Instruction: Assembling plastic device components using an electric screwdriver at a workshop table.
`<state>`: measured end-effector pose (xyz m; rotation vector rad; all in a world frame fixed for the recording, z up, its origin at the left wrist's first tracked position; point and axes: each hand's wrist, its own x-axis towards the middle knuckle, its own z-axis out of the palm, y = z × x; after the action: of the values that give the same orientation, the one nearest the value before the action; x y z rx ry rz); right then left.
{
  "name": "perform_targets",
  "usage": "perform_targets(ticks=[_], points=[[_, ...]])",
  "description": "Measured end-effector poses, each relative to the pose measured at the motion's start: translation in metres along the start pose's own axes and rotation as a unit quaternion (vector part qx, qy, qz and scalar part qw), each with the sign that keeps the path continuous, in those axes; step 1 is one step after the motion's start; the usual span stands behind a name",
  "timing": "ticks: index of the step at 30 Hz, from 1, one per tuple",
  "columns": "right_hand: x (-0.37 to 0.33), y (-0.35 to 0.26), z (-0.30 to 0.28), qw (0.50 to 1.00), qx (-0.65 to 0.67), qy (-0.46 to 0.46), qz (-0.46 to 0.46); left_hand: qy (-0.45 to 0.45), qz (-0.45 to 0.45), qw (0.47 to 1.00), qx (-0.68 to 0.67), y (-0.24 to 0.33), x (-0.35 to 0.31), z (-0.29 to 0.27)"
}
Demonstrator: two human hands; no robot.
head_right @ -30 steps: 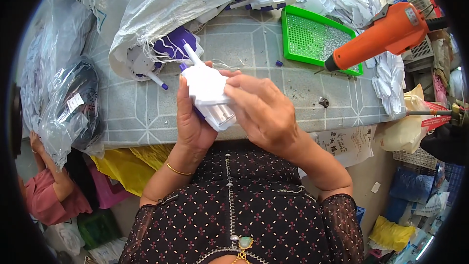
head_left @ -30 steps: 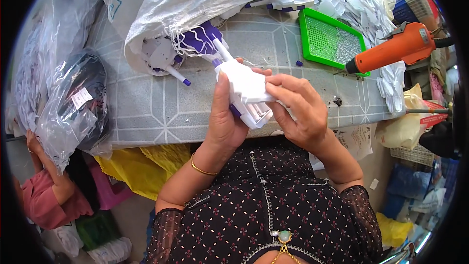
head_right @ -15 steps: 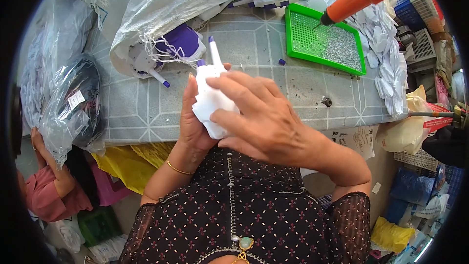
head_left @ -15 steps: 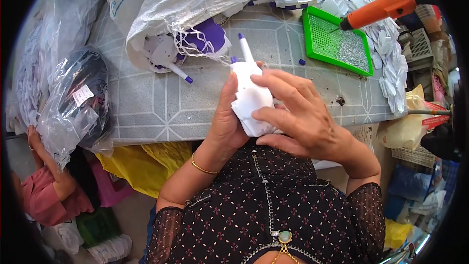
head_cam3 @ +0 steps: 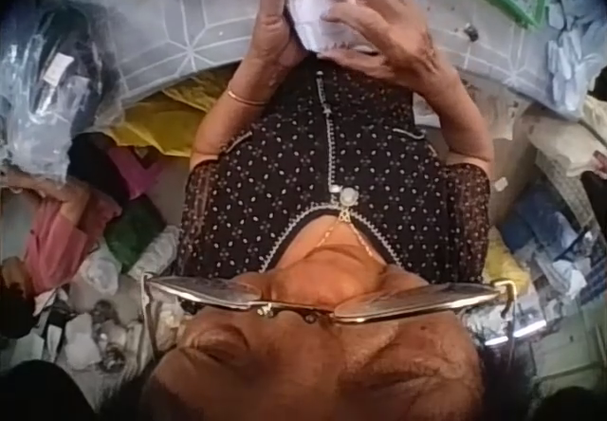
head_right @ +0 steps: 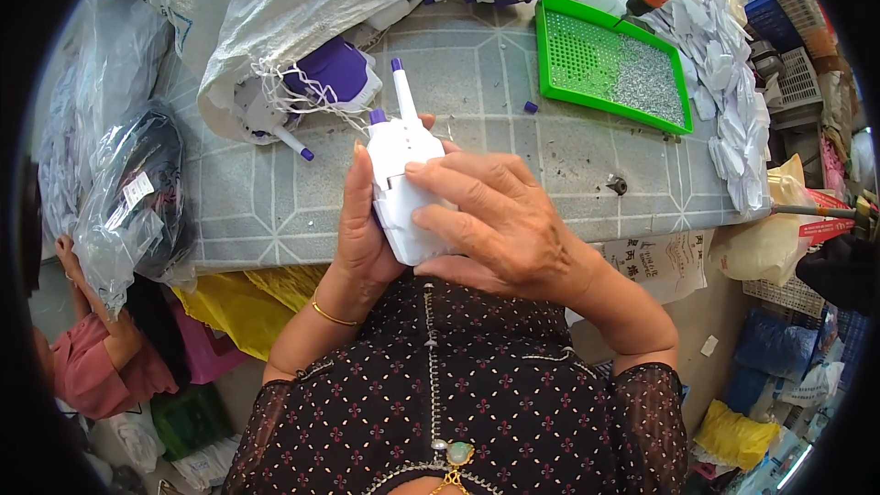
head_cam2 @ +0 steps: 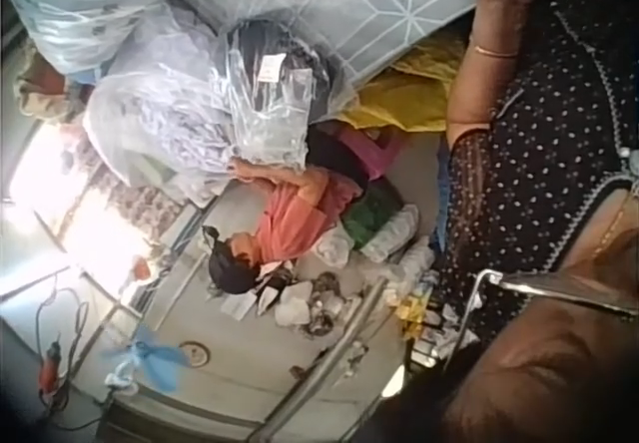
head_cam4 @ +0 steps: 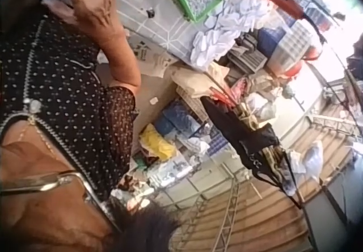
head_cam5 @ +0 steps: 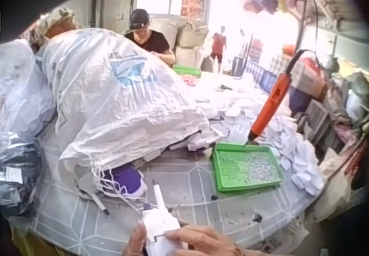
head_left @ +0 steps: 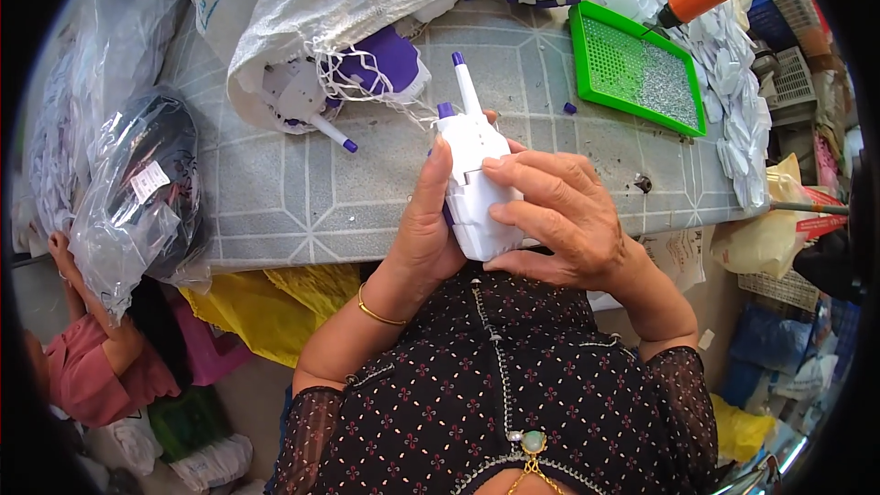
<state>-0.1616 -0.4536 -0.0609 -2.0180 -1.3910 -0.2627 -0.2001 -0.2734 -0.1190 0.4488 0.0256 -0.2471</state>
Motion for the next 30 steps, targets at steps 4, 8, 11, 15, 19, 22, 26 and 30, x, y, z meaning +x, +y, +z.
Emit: perform_targets(ticks=[4,8,11,15,19,22,26,30], points=[[-0.012,-0.005,0.015,0.997,-0.055,0.044,-0.023,0.003,0.013,1.000,0.020,-0.001,-0.002,0.001],[-0.021,-0.002,0.026,0.995,-0.069,0.055,-0.047,-0.006,0.020,0.999,0.026,-0.004,0.000,-0.005],[-0.019,0.003,0.024,0.997,-0.042,0.053,-0.028,0.018,0.019,0.999,0.034,-0.004,-0.001,-0.001],[-0.010,0.010,0.021,0.995,0.068,0.040,0.067,0.009,0.022,0.999,0.048,-0.002,-0.005,0.008],[-0.009,0.026,0.027,0.960,0.252,0.013,0.122,0.074,0.005,0.988,0.132,-0.006,-0.003,0.002],[-0.014,0.032,0.029,0.961,0.259,0.002,0.095,0.093,0.014,0.895,0.436,0.008,-0.006,0.004],[-0.024,0.040,0.038,0.983,0.154,-0.005,0.100,0.143,0.200,0.599,0.762,0.005,0.002,-0.003],[-0.021,0.037,0.026,0.992,0.002,-0.055,0.113,0.000,0.238,0.529,0.814,0.014,-0.006,-0.009]])
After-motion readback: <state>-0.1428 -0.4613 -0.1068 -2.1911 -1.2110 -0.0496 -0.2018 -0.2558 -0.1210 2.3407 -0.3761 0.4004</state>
